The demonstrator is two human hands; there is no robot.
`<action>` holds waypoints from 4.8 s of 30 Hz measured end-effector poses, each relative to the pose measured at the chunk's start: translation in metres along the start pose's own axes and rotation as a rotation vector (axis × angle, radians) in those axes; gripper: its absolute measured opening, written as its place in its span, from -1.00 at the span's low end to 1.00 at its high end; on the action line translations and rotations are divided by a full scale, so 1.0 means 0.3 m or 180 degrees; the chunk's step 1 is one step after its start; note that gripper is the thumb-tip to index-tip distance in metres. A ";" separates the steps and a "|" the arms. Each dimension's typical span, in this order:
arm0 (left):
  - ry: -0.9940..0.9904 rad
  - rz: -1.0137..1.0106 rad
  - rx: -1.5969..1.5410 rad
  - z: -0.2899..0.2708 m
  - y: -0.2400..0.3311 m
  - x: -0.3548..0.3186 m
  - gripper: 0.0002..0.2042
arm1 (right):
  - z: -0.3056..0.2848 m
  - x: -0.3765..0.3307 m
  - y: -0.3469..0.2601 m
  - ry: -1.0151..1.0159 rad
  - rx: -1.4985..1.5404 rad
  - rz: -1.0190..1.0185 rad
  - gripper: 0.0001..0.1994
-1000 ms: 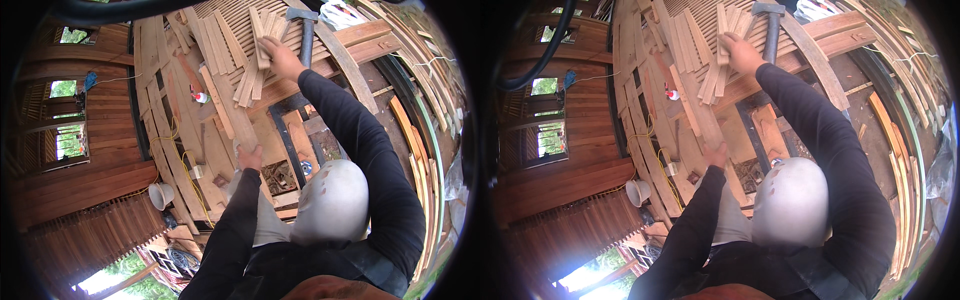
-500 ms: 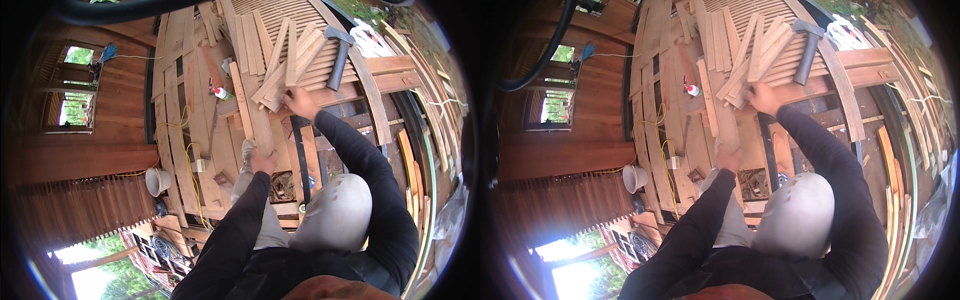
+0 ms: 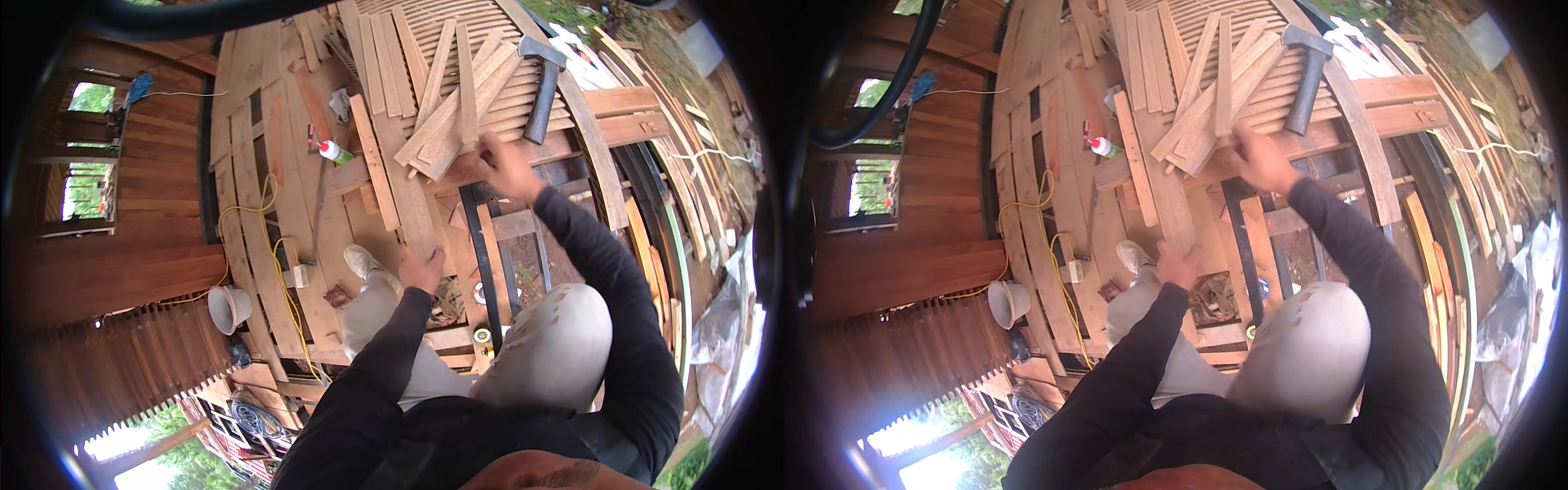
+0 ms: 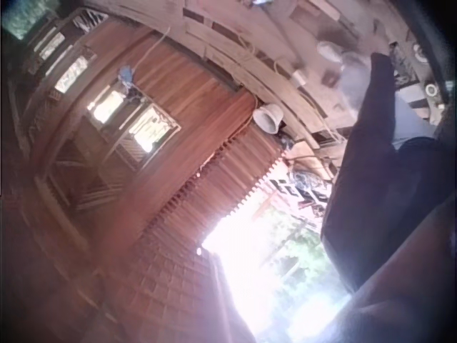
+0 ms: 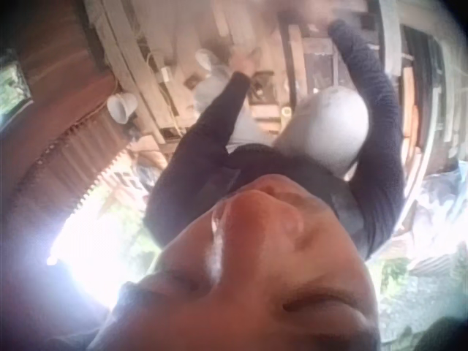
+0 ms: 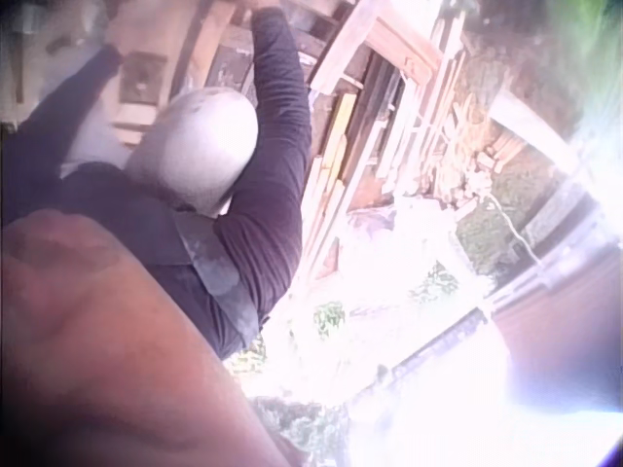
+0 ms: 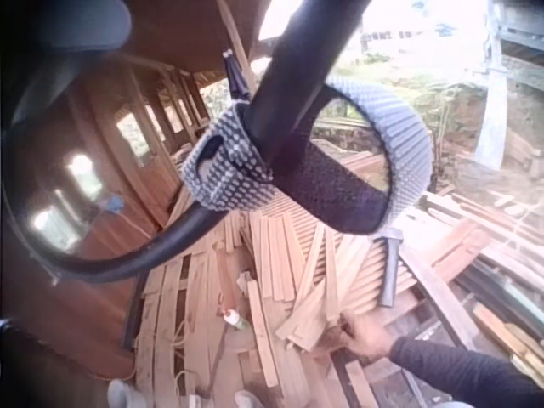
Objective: The person assembles a wooden slatted panel by placing and securing wooden slats onto a metal frame using a hammer. They also cut a wooden piece with a hand saw and fit it into the structure.
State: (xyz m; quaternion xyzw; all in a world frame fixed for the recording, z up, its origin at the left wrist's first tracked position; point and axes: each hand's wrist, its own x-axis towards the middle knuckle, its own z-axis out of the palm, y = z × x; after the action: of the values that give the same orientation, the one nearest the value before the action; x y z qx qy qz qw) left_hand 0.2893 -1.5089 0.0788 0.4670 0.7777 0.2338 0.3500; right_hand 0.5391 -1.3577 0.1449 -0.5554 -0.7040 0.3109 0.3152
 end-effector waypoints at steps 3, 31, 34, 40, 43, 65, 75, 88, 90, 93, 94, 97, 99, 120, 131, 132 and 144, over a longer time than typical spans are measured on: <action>-0.0181 0.0250 0.0033 -0.009 0.009 0.002 -0.18 | -0.040 0.129 -0.075 -0.0130 -0.0392 -0.0449 -0.64; -0.4139 0.1461 0.1351 -1.252 -0.641 0.522 -0.33 | 0.394 -1.290 -1.165 -0.0853 -0.0975 0.5239 -0.63; -0.4078 0.1763 0.1091 -1.333 -0.599 0.601 -0.49 | 0.322 -1.252 -1.155 -0.1624 -0.1937 0.5079 -0.61; -0.3811 -0.0437 0.1210 -1.477 -0.745 0.811 -0.72 | 0.159 -0.838 -1.197 0.2292 0.0317 0.4647 -0.76; -0.4052 -0.0422 0.1433 -1.512 -0.877 0.848 -0.82 | 0.092 -0.751 -1.085 0.2193 0.0078 0.4420 -0.73; -0.2026 -0.0547 0.0084 -1.654 -0.190 0.902 -0.78 | 0.682 -0.835 -0.901 -0.2978 -0.1188 0.3931 -0.69; -0.1744 -0.1073 0.1327 -1.953 -0.474 0.716 -0.68 | 0.390 0.109 -0.591 0.0571 0.1718 0.3909 -0.78; -0.0260 -0.1673 0.0761 -1.869 -0.348 0.605 -0.65 | 0.595 0.446 -0.191 -0.1204 0.1109 0.4182 -0.65; -0.0269 -0.1748 0.0813 -1.889 -0.403 0.592 -0.61 | 0.658 0.481 -0.237 -0.1460 0.0881 0.4137 -0.62; -0.0450 -0.2354 0.1218 -1.960 -0.518 0.521 -0.54 | 0.743 0.583 -0.470 -0.1933 0.0320 0.3659 -0.70; -0.0536 -0.2485 0.1391 -1.982 -0.553 0.536 -0.53 | 0.768 0.629 -0.528 -0.2045 0.0151 0.3501 -0.72; -0.1013 -0.2331 0.1482 -1.976 -0.540 0.819 -0.49 | 0.799 0.825 -0.364 -0.1832 0.0529 0.3764 -0.76; -0.1154 -0.2494 0.1552 -1.998 -0.519 0.989 -0.47 | 0.838 0.932 -0.379 -0.1209 0.0734 0.3826 -0.79; -0.2144 -0.1019 0.0794 -2.577 -0.553 2.417 -0.82 | 1.147 1.378 -1.040 0.0407 0.1164 0.4934 -0.78; -0.3074 -0.0102 0.0890 -1.850 0.243 3.211 -0.84 | 1.452 1.628 -0.634 -0.2276 -0.2563 0.3776 -0.67; -0.3158 -0.0087 0.0864 -1.802 0.360 3.268 -0.85 | 1.455 1.709 -0.599 -0.2932 -0.1000 0.3803 -0.70; -0.2873 0.0980 0.0942 -1.704 0.890 3.817 -0.77 | 0.778 2.668 -0.760 0.0962 -0.0143 0.3289 -0.70</action>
State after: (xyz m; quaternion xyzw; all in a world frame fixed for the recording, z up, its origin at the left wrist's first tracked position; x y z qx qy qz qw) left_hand -0.3155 -0.3872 0.2201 0.6756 0.4955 -0.0556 0.5431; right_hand 0.0736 -0.6387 0.2615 -0.8745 -0.2923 0.3269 0.2070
